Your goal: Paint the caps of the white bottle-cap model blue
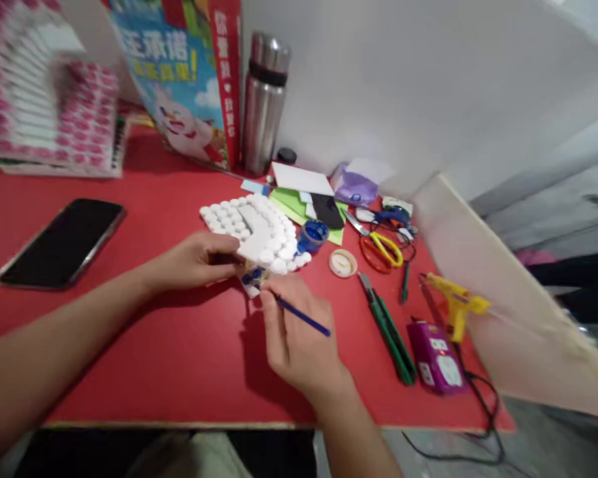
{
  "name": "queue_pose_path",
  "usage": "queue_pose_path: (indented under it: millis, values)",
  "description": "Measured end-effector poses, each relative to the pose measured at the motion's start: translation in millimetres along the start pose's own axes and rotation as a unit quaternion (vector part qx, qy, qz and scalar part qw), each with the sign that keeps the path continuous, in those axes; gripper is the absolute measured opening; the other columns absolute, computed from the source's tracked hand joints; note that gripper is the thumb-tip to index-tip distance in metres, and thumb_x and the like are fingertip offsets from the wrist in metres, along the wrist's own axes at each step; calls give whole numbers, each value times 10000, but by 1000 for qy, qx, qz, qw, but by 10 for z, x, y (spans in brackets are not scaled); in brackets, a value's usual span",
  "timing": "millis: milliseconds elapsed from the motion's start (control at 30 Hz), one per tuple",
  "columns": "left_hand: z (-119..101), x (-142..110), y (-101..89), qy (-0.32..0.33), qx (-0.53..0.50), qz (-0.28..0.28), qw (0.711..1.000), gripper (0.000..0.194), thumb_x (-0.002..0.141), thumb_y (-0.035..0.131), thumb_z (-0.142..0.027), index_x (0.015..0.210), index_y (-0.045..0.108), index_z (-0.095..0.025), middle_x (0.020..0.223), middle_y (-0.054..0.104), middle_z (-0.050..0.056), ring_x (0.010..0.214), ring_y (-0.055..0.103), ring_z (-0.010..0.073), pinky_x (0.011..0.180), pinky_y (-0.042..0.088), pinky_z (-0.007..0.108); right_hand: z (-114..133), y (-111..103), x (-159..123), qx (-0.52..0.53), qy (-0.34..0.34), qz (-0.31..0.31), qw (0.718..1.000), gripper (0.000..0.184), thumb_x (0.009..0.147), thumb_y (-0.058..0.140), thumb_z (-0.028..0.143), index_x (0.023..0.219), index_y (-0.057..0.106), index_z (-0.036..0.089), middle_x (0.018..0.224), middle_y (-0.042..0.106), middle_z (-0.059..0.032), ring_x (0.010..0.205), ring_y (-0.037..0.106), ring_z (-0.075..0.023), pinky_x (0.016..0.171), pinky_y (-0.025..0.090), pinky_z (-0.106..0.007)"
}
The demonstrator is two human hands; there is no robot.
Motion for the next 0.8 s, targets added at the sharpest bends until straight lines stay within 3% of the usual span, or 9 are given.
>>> queue_pose_path:
  millis: [800]
  values:
    - [4, 8, -10, -5, 28, -4, 1000, 101, 905, 704, -174, 811, 735, -155, 738, 683, -2, 706, 609, 128, 711, 478, 232, 0, 5, 11, 11, 11, -12, 1000, 146, 1057, 561, 98, 1151, 619, 195, 984, 741, -66, 928, 731, -189, 800, 576, -299]
Point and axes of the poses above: each hand's wrist, its own x-axis towards the middle knuckle, its own y-axis out of the palm, z = x × y, the point moved 9 cm from there along x, towards the middle knuckle
